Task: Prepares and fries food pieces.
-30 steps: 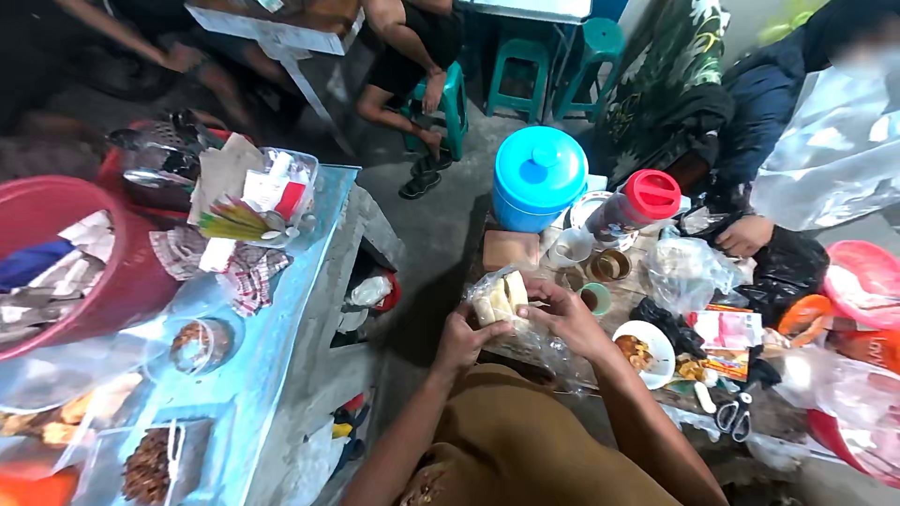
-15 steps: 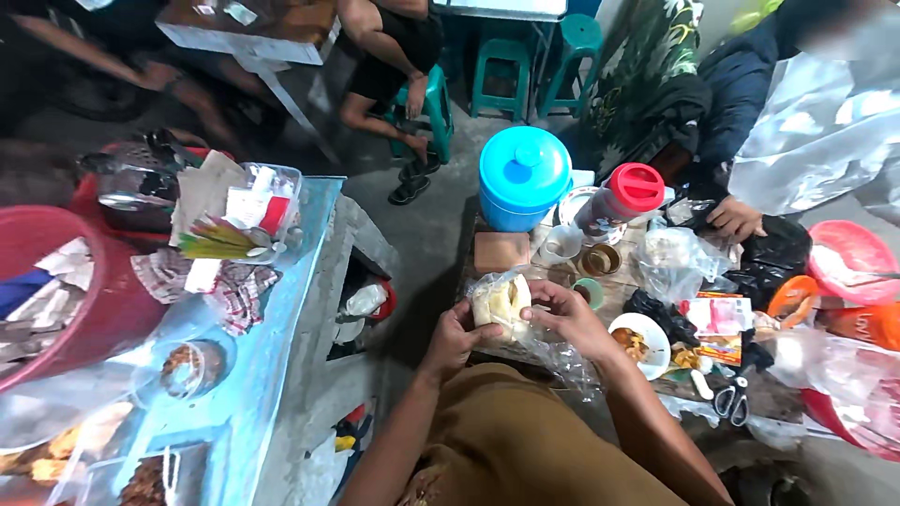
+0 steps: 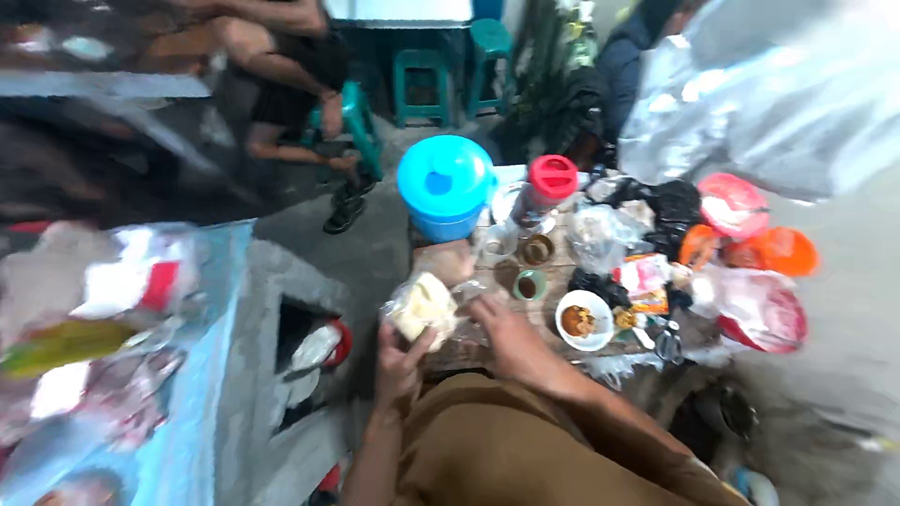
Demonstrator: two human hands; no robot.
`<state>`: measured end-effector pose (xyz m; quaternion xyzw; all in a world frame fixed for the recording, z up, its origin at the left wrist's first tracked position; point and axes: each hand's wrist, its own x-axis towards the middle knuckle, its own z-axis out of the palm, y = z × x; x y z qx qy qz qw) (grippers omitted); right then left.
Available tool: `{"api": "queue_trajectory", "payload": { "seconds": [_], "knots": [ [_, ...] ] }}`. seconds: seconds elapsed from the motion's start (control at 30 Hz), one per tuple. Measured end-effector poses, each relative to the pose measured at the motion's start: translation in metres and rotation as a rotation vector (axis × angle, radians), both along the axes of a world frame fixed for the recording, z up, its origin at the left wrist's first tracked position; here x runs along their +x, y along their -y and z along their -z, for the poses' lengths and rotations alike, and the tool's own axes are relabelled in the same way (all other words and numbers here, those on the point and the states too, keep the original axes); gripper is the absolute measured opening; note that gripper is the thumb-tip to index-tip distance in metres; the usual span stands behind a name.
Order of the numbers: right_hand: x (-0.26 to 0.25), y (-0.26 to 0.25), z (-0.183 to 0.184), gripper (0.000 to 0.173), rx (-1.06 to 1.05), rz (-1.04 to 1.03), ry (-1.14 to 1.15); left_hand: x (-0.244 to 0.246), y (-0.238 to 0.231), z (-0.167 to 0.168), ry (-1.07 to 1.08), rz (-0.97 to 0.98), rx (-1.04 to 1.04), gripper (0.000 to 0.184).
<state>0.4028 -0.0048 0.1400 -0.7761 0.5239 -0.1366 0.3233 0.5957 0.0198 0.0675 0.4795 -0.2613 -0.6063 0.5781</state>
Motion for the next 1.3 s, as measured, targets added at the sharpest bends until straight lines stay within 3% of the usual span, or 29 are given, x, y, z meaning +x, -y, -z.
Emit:
{"api": "queue_trajectory", "payload": {
  "seconds": [0.1, 0.23, 0.33, 0.5, 0.6, 0.73, 0.9, 1.0, 1.1, 1.3],
  "knots": [
    [-0.001, -0.002, 0.009, 0.030, -0.104, 0.024, 0.013, -0.004, 0.001, 0.002, -0.132, 0.004, -0.013, 0.090],
    [-0.004, -0.009, 0.013, 0.017, -0.363, -0.020, 0.010, -0.008, 0.005, -0.004, -0.359, 0.046, 0.044, 0.048],
    [-0.009, -0.016, 0.012, 0.021, -0.395, -0.176, -0.036, -0.018, 0.013, -0.016, -0.351, 0.099, 0.119, 0.047],
    [-0.010, -0.032, 0.024, 0.023, -0.442, -0.211, 0.022, -0.034, 0.020, -0.028, -0.362, 0.080, 0.207, 0.040],
    [-0.022, -0.036, 0.025, 0.037, -0.312, -0.141, 0.166, -0.036, 0.021, -0.030, -0.340, 0.044, 0.201, 0.045],
    [-0.042, -0.022, 0.010, 0.025, -0.257, 0.236, 0.454, -0.032, 0.018, -0.036, -0.272, 0.024, 0.094, 0.069],
    [-0.040, -0.008, 0.002, 0.037, -0.203, 0.189, 0.534, -0.034, 0.011, -0.048, -0.105, 0.044, -0.006, 0.070],
    [-0.035, -0.006, 0.000, 0.043, -0.013, 0.221, 0.596, -0.033, 0.007, -0.047, -0.054, 0.071, -0.059, 0.063],
    [-0.033, -0.004, -0.003, 0.038, 0.191, 0.261, 0.714, -0.030, 0.005, -0.048, 0.008, 0.097, -0.091, 0.057],
    [-0.034, -0.002, -0.001, 0.034, 0.396, 0.269, 0.927, -0.020, 0.005, -0.055, 0.084, 0.097, -0.072, 0.055]
  ]
}}
